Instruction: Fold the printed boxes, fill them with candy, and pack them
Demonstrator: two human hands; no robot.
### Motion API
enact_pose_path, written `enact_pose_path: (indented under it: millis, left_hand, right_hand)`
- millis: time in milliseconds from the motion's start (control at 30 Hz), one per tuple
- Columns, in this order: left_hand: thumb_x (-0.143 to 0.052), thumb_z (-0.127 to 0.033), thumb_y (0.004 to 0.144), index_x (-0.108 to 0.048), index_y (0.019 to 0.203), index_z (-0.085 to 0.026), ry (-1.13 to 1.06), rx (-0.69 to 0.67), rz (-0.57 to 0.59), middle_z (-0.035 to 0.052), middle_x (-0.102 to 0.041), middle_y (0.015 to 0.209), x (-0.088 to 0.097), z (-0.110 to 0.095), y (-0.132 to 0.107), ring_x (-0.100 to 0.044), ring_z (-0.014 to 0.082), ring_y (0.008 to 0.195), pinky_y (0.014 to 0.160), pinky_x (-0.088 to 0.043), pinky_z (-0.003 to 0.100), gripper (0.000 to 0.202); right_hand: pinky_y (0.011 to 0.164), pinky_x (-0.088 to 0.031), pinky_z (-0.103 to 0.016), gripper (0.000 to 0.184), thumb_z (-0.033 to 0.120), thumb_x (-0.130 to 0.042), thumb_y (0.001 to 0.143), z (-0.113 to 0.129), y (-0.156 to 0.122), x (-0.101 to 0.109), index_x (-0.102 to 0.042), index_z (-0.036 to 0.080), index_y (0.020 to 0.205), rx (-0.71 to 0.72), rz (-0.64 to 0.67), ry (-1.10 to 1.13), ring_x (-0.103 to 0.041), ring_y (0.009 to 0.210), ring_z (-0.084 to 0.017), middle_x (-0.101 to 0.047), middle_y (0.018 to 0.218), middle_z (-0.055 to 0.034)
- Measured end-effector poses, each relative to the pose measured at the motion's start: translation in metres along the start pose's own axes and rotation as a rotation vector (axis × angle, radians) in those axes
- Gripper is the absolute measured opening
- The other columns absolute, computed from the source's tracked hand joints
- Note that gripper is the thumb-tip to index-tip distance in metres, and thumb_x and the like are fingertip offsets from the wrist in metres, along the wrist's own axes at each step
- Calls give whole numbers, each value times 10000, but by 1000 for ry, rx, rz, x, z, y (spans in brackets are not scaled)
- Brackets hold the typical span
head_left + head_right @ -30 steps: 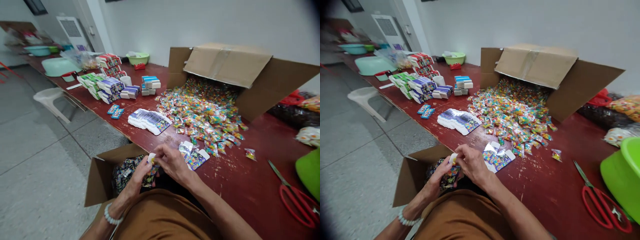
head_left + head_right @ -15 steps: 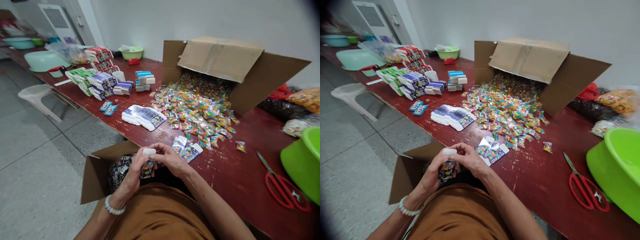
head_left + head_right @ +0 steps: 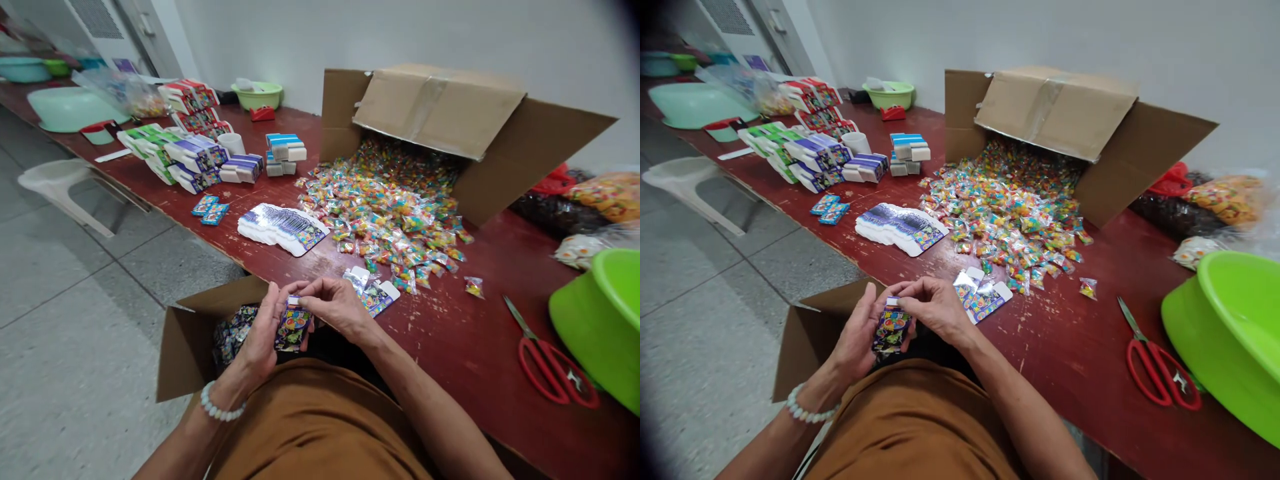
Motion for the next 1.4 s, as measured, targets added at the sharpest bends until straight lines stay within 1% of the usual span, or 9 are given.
enact_pose_path:
  millis: [100,200,300,467,700,867,1000,1267,1400]
  left_hand:
    - [-484,-617,938,-596,1274,-158,-10,5,-7,27,-675,660,0,-3,1,-610,163,473,407,-504,240,579]
    - [-496,-465,968,-643,1165,-138,-64,37,-71,38,-693,694,4,-3,3,-608,159,427,376,-506,255,410]
    - [-511,-297,949,-666,1030,-131,-154,96,-142,47,-699,687,10,5,7,-637,168,448,395,-522,257,241]
    - [-450,-137,900,-650,933,-145,-210,59,-254,41,-719,692,37,9,15,-689,171,530,479,-570,252,203]
    - [-367,-326,1010,-653,1013,-160,-223,118,-135,66,-723,643,43,4,23,-675,232,449,439,-577,366,331]
    - [-366,-402,1045,-648,1212,-96,-400,196,-173,139,-790,952,14,19,22,-773,262,829,843,-617,427,448]
    - [-332,-395,1055,-599,1333,-92,-379,243,-164,158,-780,1075,14,22,18,-763,278,941,926,-587,439,491]
    - [-360,-354,1051,-577,1353,-123,-308,273,-204,138,-783,1028,30,37,11,-769,252,839,857,-611,405,438]
    - [-389,-349,1036,-603,1221,-157,-169,218,-235,88,-758,818,44,33,10,-705,215,560,597,-612,376,342]
  right_hand:
    - [478,-489,-246,225,372,-754,771,10,-3,-2,-643,180,733,77,18,-18,-592,506,-113,-704,760,-13]
    - [774,-554,-333,152,319,-696,867,36,-15,-11,-677,202,773,352,73,-295,-689,810,-172,-732,941,-41]
    - [993,-468,-419,85,248,-725,854,42,-23,-17,-697,220,929,510,41,-641,-628,1086,-225,-695,1144,-72]
    - [998,-461,-466,561,354,-842,730,9,-17,-21,-576,204,1201,444,52,-928,-558,1174,-281,-599,1305,-114]
    - [1088,-347,-532,1128,599,-844,639,4,-21,-20,-282,177,1522,479,50,-1105,-395,1356,-366,-395,1545,-191]
    - [998,-361,-493,903,388,-748,730,13,-21,-36,-344,121,1492,523,73,-1224,-437,1250,-350,-534,1424,-175]
    - [963,-364,-485,822,443,-698,674,13,-19,-40,-463,100,1382,581,66,-1259,-471,1138,-348,-608,1265,-178]
    - [915,-411,-441,766,506,-715,656,-6,-13,-42,-522,134,1297,545,113,-1193,-543,1061,-310,-654,1202,-141]
    - [1017,-396,-458,903,588,-768,684,3,-29,-27,-444,165,1414,563,113,-1181,-519,1201,-308,-571,1387,-145]
Point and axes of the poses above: each hand's wrist, its own y-axis towards the middle knuckle, its own x-axis out of the back of the hand, z = x × y, the point moved 9 cm from there along y, towards the middle knuckle
